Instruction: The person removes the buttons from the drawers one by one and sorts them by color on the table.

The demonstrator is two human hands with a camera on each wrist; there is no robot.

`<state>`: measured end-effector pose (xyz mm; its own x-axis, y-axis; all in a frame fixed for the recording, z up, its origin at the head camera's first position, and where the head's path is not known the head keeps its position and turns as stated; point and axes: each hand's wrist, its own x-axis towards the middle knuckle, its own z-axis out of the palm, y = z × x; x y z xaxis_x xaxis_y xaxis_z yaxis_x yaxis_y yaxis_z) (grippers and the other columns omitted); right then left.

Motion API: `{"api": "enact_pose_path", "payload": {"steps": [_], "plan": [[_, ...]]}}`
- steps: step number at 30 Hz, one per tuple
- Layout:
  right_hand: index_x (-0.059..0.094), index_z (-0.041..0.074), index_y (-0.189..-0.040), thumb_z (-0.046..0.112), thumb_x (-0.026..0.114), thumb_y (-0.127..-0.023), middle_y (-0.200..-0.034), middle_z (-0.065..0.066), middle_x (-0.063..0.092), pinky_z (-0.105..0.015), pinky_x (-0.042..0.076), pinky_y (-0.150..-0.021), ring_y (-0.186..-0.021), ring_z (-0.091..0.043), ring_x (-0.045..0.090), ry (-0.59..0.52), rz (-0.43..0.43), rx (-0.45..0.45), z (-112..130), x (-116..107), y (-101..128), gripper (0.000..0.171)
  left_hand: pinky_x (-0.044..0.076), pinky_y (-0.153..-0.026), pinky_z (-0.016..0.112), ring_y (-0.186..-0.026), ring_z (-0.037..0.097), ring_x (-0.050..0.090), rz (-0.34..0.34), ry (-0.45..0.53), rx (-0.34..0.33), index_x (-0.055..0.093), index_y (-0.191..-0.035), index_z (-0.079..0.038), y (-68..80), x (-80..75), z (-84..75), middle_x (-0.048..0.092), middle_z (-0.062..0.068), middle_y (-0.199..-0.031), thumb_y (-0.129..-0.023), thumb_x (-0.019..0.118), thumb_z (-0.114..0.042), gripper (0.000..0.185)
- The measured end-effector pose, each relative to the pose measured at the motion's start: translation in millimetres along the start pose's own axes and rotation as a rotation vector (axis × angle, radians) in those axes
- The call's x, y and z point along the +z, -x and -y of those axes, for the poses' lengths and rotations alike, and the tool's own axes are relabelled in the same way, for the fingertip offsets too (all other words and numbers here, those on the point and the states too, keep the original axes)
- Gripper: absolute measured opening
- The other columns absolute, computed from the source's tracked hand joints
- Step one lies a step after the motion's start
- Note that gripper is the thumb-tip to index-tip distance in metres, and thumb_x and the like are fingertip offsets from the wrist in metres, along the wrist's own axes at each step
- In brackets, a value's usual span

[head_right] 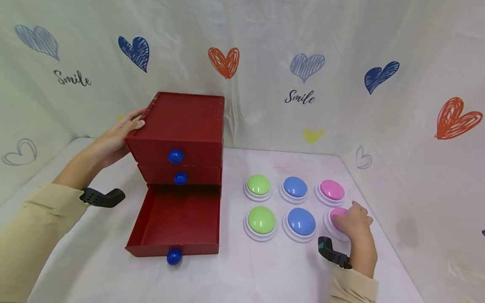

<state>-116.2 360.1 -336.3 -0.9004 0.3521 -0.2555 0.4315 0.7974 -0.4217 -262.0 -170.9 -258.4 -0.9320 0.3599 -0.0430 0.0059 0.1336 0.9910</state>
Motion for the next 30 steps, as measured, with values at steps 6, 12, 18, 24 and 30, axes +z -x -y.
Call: {"api": "enact_pose_path", "payload": {"steps": [6, 12, 18, 24, 30], "plan": [[0.023, -0.001, -0.145, 0.032, 0.051, -0.093, -0.138, -0.033, 0.031, -0.059, 0.042, -0.091, -0.121, -0.05, 0.034, -0.118, -0.174, -0.142, 35.8, 2.9, 12.2, 0.067, 0.029, -0.106, 0.044, -0.133, 0.028, 0.028, -0.004, 0.0, -0.003, 0.01, -0.148, -0.036, -0.8, 1.1, 0.0, 0.016, 0.007, -0.153, -0.097, 0.038, -0.044, 0.059], [0.043, 0.009, -0.136, 0.031, 0.053, -0.093, -0.115, -0.021, 0.057, -0.04, 0.053, -0.076, -0.099, -0.034, 0.056, -0.166, -0.23, -0.363, 65.2, 14.1, 22.8, 0.049, 0.034, -0.101, 0.036, -0.132, 0.027, 0.03, -0.009, 0.0, -0.002, 0.01, -0.148, -0.036, -0.6, 1.3, 0.2, 0.017, 0.008, -0.153, -0.097, 0.038, -0.044, 0.059], [0.058, 0.006, -0.117, 0.015, 0.058, -0.091, -0.085, -0.009, 0.066, -0.022, 0.052, -0.06, -0.067, -0.014, 0.061, -0.259, -0.115, -0.592, 124.4, 23.3, 64.7, 0.028, 0.034, -0.098, 0.034, -0.131, 0.026, 0.031, -0.011, 0.001, -0.002, 0.011, -0.148, -0.035, -1.1, 1.5, 0.4, 0.018, 0.008, -0.152, -0.097, 0.039, -0.044, 0.059], [0.063, 0.012, -0.11, 0.011, 0.06, -0.089, -0.075, 0.002, 0.065, -0.021, 0.05, -0.057, -0.059, -0.007, 0.059, -0.274, 0.044, -0.751, 162.2, 53.4, 86.5, 0.021, 0.035, -0.097, 0.032, -0.13, 0.026, 0.031, -0.008, -0.001, 0.003, 0.01, -0.148, -0.034, -0.9, 1.6, 0.6, 0.018, 0.008, -0.152, -0.097, 0.039, -0.044, 0.059], [0.063, 0.018, -0.113, 0.023, 0.061, -0.09, -0.074, 0.005, 0.066, -0.017, 0.049, -0.061, -0.066, -0.002, 0.057, -0.174, 0.26, -0.827, 186.3, 76.6, 110.8, 0.023, 0.035, -0.098, 0.034, -0.131, 0.027, 0.03, -0.005, -0.002, 0.005, 0.01, -0.148, -0.034, 0.3, 0.7, 0.6, 0.017, 0.008, -0.152, -0.097, 0.039, -0.044, 0.059]]}}
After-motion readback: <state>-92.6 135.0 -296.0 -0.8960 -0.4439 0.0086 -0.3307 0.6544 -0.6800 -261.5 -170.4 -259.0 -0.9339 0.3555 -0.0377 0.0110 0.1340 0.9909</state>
